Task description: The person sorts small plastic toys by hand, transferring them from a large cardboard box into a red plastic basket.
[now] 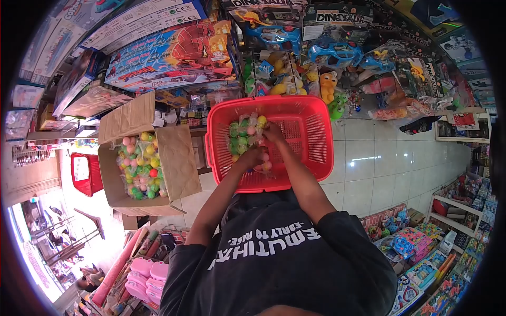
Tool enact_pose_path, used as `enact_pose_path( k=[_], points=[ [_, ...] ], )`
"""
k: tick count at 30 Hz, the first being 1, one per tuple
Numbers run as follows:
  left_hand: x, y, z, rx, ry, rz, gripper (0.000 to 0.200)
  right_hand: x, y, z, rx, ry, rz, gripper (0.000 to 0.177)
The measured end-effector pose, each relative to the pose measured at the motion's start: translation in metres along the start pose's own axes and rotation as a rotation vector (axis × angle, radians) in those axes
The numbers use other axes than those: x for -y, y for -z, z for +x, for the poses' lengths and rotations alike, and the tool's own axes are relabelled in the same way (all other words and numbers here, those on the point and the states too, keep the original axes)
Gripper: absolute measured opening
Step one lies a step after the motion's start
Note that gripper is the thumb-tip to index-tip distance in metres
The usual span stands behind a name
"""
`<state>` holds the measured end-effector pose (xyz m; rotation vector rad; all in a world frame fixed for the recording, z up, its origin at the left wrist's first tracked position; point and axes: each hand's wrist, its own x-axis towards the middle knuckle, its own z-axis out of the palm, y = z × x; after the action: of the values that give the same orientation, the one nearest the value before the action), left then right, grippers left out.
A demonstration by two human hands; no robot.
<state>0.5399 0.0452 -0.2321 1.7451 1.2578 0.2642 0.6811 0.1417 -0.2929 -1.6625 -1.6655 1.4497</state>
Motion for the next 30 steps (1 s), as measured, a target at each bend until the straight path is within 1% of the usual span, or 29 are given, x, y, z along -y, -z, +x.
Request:
enact_pose_path(
  k=[2,4,5,7,8,10,11,12,13,15,17,19,20,21,22,23,24,25,26,27,28,29,30],
  points=[
    [-0.002,0.002,-0.001,0.015,0.014,0.006,0.051,0.007,0.004,-0.005,0.001,0.003,0.04,0.033],
    [-0.002,0.003,0.001,0.03,0.026,0.011,0.05,0.009,0.011,-0.008,0.115,-0.017,0.1,0.03],
    [-0.002,0.004,0.002,0.065,0.026,0.014,0.049,0.009,0.015,-0.011,0.114,-0.018,0.099,0.03],
    [0.002,0.003,0.005,0.099,0.024,0.016,0.049,0.013,0.023,-0.016,0.266,-0.221,0.107,0.037],
    [0.004,0.002,0.006,0.117,-0.003,-0.005,0.048,0.015,0.024,-0.02,0.266,-0.221,0.105,0.037],
    [0.0,0.003,0.005,0.134,-0.029,-0.028,0.048,0.033,0.031,-0.04,0.182,-0.316,0.069,0.041],
    [-0.006,0.007,0.003,0.147,0.002,-0.029,0.048,0.038,0.034,-0.044,0.181,-0.316,0.067,0.041],
    [-0.009,0.009,0.002,0.161,0.034,-0.029,0.047,0.037,0.036,-0.046,0.242,-0.356,0.054,0.042],
    [-0.012,0.009,0.0,0.161,0.033,-0.03,0.047,0.037,0.038,-0.049,0.303,-0.397,0.04,0.044],
    [-0.018,0.011,-0.007,0.05,0.041,0.041,0.047,0.036,0.042,-0.053,0.331,-0.4,0.016,0.045],
    [-0.022,0.018,-0.012,0.058,0.063,0.006,0.05,0.036,0.047,-0.055,0.357,-0.405,-0.006,0.045],
    [-0.032,0.028,-0.023,0.067,0.083,-0.033,0.052,0.044,0.061,-0.061,0.513,-0.312,-0.28,0.044],
    [-0.036,0.034,-0.034,0.003,0.052,-0.053,0.05,0.039,0.063,-0.066,0.511,-0.316,-0.28,0.044],
    [-0.043,0.044,-0.045,-0.065,0.02,-0.073,0.049,0.025,0.063,-0.067,0.482,-0.177,-0.359,0.044],
    [-0.059,0.058,-0.059,-0.07,0.018,-0.074,0.049,0.018,0.065,-0.067,0.453,-0.032,-0.44,0.044],
    [-0.079,0.075,-0.077,-0.115,0.091,-0.19,0.044,0.024,0.07,-0.076,0.457,-0.027,-0.447,0.044],
    [-0.092,0.084,-0.096,-0.162,0.167,-0.308,0.039,0.037,0.076,-0.095,0.371,0.014,-0.351,0.041],
    [-0.095,0.087,-0.111,-0.174,0.171,-0.31,0.039,0.05,0.081,-0.113,0.285,0.056,-0.254,0.039],
    [-0.095,0.088,-0.126,-0.235,0.154,-0.487,0.033,0.056,0.084,-0.126,0.292,0.066,-0.26,0.039],
    [-0.098,0.089,-0.14,-0.295,0.132,-0.663,0.029,0.06,0.087,-0.138,0.279,0.145,-0.136,0.033],
    [-0.105,0.091,-0.155,-0.309,0.129,-0.665,0.029,0.069,0.092,-0.151,0.266,0.223,-0.013,0.028],
    [-0.114,0.093,-0.17,-0.244,0.142,-0.739,0.029,0.077,0.097,-0.164,0.274,0.233,-0.02,0.028],
    [-0.118,0.091,-0.185,-0.179,0.158,-0.812,0.03,0.09,0.103,-0.179,0.308,0.163,0.126,0.024]
  ],
)
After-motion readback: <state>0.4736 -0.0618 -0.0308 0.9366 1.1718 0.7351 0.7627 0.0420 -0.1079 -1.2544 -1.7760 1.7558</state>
